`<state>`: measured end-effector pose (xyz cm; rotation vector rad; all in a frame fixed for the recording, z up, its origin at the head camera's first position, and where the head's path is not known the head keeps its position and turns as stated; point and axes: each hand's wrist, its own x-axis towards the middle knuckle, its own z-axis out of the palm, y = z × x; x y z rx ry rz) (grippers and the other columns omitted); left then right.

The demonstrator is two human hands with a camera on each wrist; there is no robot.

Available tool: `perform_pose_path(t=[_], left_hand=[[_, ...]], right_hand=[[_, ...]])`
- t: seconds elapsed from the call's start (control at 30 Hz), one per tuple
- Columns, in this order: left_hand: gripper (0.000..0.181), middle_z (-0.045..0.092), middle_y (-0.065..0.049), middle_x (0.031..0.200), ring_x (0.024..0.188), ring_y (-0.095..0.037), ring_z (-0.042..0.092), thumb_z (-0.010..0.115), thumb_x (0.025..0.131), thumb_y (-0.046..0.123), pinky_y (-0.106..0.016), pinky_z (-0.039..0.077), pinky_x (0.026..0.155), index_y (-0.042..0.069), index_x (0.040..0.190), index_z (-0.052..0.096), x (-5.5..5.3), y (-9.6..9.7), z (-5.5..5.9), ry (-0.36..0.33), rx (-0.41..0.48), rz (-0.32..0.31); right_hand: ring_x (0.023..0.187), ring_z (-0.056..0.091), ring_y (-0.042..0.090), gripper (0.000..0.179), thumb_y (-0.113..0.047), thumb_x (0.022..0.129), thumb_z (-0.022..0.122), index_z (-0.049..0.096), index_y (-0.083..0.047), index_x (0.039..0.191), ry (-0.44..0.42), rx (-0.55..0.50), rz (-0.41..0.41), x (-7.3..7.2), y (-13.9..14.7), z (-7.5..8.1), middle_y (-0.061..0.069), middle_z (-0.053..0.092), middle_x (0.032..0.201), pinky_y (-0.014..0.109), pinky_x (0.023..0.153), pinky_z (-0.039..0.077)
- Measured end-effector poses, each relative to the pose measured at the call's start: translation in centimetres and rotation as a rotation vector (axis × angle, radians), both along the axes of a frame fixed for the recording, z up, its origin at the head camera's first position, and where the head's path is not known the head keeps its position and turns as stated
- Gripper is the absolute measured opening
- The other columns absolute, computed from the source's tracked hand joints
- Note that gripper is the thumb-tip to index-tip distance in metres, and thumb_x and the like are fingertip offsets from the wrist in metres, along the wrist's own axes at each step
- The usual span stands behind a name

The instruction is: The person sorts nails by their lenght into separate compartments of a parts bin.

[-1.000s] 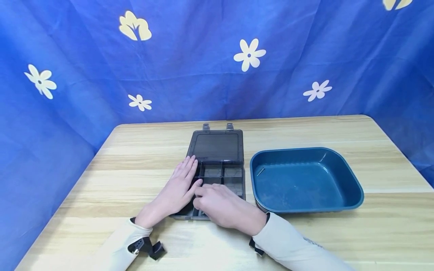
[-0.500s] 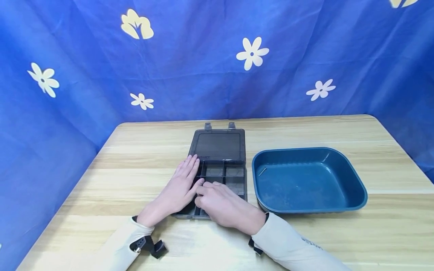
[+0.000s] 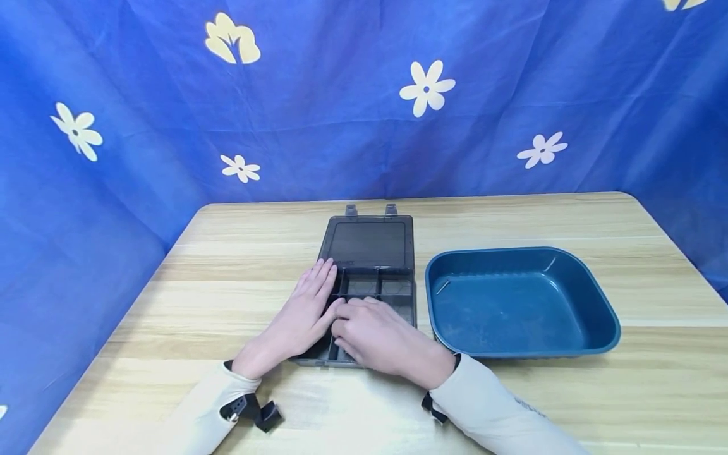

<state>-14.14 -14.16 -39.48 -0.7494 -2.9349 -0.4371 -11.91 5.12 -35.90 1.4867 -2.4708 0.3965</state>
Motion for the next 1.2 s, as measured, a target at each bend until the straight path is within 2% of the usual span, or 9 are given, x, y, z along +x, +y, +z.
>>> perform_pose_path(t=[0.17, 0.33, 0.53, 0.7, 0.8, 0.9, 1.03, 1.1, 1.2], left_hand=[[0.063, 0.021, -0.022, 0.157, 0.147, -0.033, 0.013, 0.036, 0.103, 0.036, -0.046, 0.012, 0.12, -0.007, 0.148, 0.026, -0.1, 0.1, 0.0, -0.01, 0.009, 0.0], [0.064, 0.022, -0.023, 0.156, 0.147, -0.035, 0.015, 0.038, 0.102, 0.036, -0.048, 0.014, 0.12, -0.008, 0.147, 0.028, -0.2, 0.1, -0.1, 0.005, 0.014, 0.0], [0.064, 0.022, -0.024, 0.156, 0.147, -0.035, 0.015, 0.037, 0.103, 0.037, -0.047, 0.013, 0.12, -0.008, 0.147, 0.027, -0.2, 0.1, 0.0, -0.005, 0.01, 0.003], [0.064, 0.022, -0.024, 0.156, 0.147, -0.036, 0.015, 0.038, 0.102, 0.036, -0.047, 0.013, 0.12, -0.008, 0.147, 0.028, -0.1, 0.1, 0.0, -0.008, 0.01, 0.002], [0.064, 0.022, -0.024, 0.156, 0.147, -0.036, 0.015, 0.038, 0.102, 0.036, -0.047, 0.013, 0.12, -0.009, 0.147, 0.028, -0.1, 0.1, 0.0, -0.007, 0.011, 0.002], [0.064, 0.022, -0.024, 0.156, 0.147, -0.035, 0.015, 0.037, 0.102, 0.037, -0.046, 0.012, 0.12, -0.008, 0.147, 0.027, -0.1, 0.1, 0.0, -0.013, 0.01, 0.006], [0.064, 0.021, -0.023, 0.157, 0.147, -0.034, 0.013, 0.036, 0.103, 0.037, -0.045, 0.011, 0.12, -0.007, 0.148, 0.027, -0.1, 0.1, 0.0, -0.026, 0.003, 0.009], [0.063, 0.021, -0.023, 0.157, 0.147, -0.033, 0.013, 0.035, 0.103, 0.037, -0.045, 0.011, 0.121, -0.007, 0.148, 0.026, -0.1, 0.1, 0.0, -0.028, 0.0, 0.009], [0.064, 0.02, -0.023, 0.157, 0.148, -0.033, 0.013, 0.036, 0.103, 0.037, -0.045, 0.01, 0.121, -0.007, 0.148, 0.026, -0.1, 0.0, 0.0, -0.027, 0.0, 0.009]], right_hand=[[0.072, 0.058, 0.008, 0.007, -0.016, 0.086, 0.07, 0.074, -0.012, 0.09, 0.015, -0.106, -0.034, -1.1, 2.1, 1.2, -0.005, 0.063, 0.082, 0.025, 0.069, 0.052], [0.066, 0.056, 0.004, 0.005, -0.014, 0.085, 0.072, 0.074, -0.012, 0.089, -0.006, -0.18, -0.143, -2.0, 4.9, 2.4, -0.005, 0.065, 0.082, 0.021, 0.06, 0.051], [0.063, 0.057, 0.005, 0.004, -0.009, 0.084, 0.071, 0.072, -0.01, 0.088, 0.019, -0.224, -0.302, -2.9, 8.0, 2.4, -0.003, 0.066, 0.08, 0.024, 0.056, 0.049], [0.063, 0.057, 0.007, 0.005, -0.007, 0.083, 0.07, 0.072, -0.01, 0.086, 0.0, -0.218, -0.404, -3.1, 9.7, 2.0, -0.002, 0.067, 0.079, 0.027, 0.055, 0.049], [0.064, 0.058, 0.009, 0.006, -0.006, 0.082, 0.071, 0.072, -0.011, 0.086, -0.039, -0.188, -0.456, -3.1, 10.4, 1.7, -0.001, 0.068, 0.081, 0.029, 0.055, 0.05], [0.069, 0.062, 0.013, 0.008, -0.007, 0.082, 0.072, 0.072, -0.009, 0.089, -0.115, -0.131, -0.503, -3.1, 10.9, 1.3, 0.001, 0.069, 0.085, 0.033, 0.059, 0.052], [0.091, 0.066, 0.028, 0.021, -0.009, 0.083, 0.071, 0.071, -0.002, 0.103, -0.246, 0.018, -0.529, -2.9, 11.3, 0.8, 0.011, 0.07, 0.101, 0.045, 0.077, 0.055], [0.104, 0.063, 0.036, 0.029, -0.009, 0.084, 0.071, 0.067, 0.003, 0.111, -0.295, 0.107, -0.525, -2.8, 11.4, 0.5, 0.017, 0.066, 0.112, 0.051, 0.086, 0.052], [0.114, 0.057, 0.042, 0.038, -0.007, 0.086, 0.068, 0.061, 0.008, 0.12, -0.333, 0.217, -0.519, -2.7, 11.5, 0.1, 0.023, 0.059, 0.125, 0.054, 0.095, 0.047]])
